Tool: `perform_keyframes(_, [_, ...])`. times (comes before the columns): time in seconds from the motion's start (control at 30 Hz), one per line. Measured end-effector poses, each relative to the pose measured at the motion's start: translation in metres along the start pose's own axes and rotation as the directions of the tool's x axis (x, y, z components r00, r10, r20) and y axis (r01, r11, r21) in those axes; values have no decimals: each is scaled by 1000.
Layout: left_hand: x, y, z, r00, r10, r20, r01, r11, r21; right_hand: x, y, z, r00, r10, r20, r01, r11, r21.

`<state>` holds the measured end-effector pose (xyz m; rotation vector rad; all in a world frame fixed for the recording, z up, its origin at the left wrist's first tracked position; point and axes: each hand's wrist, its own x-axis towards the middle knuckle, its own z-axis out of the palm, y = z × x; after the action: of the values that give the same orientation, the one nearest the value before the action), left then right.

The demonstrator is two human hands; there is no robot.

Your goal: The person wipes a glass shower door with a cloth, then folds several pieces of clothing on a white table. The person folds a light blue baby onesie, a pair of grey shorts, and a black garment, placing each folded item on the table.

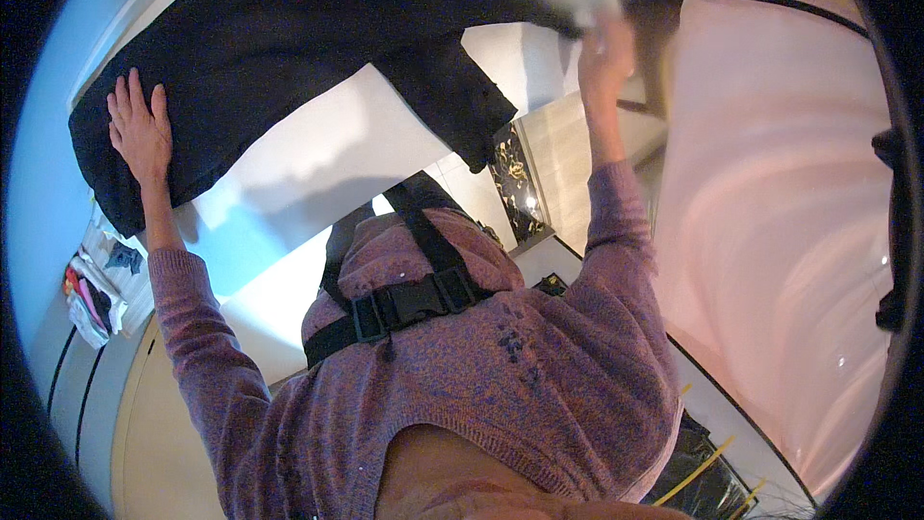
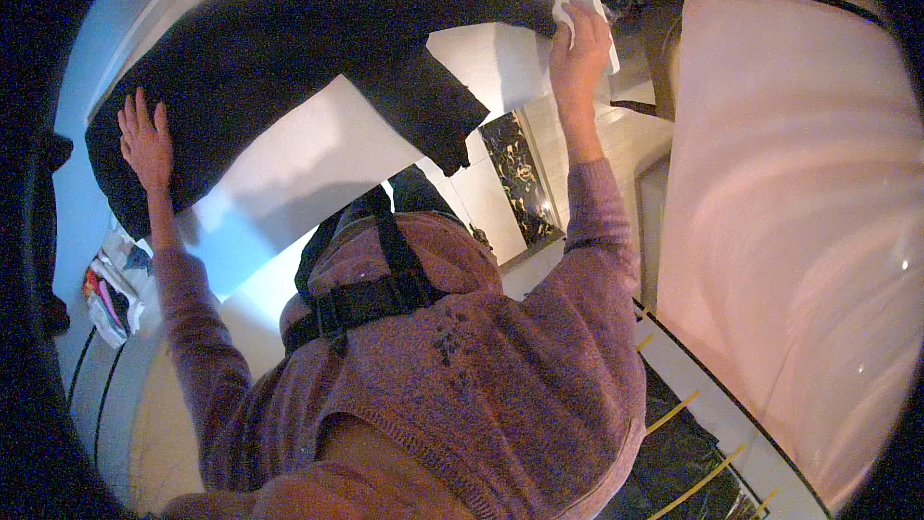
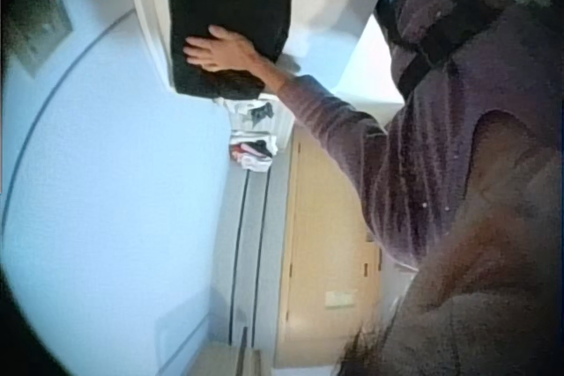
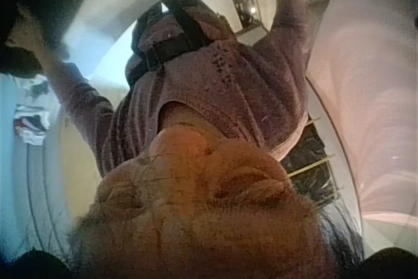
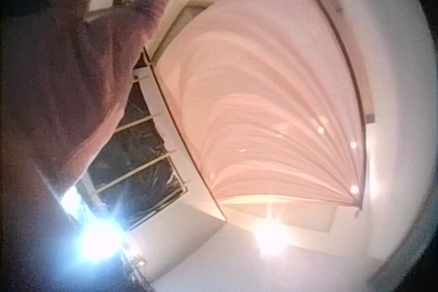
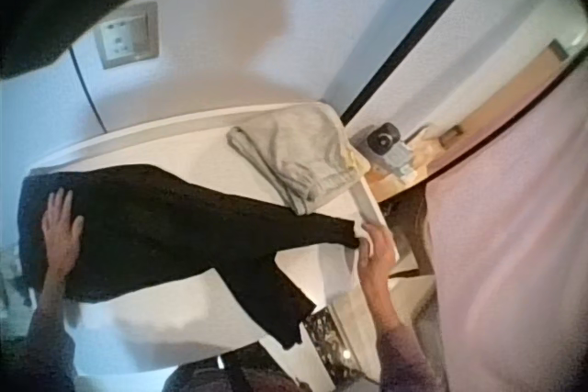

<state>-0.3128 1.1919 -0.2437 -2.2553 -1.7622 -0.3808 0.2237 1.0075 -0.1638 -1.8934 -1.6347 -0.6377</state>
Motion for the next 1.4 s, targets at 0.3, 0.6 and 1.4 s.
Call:
perform_keyframes(0.3, [-1,1,0,1000,-14,11,14,1000,10,-49,-116,-2,848,-30,529,-160,937,310])
perform_keyframes(0.6, [-3,-4,6,1000,-12,-16,12,999,29,-47,-109,-6,666,356,656,-745,362,560])
perform_keyframes(1.4, [-9,-14,-8,988,148,30,-146,986,-75,-35,-35,-33,629,-164,760,-109,949,295])
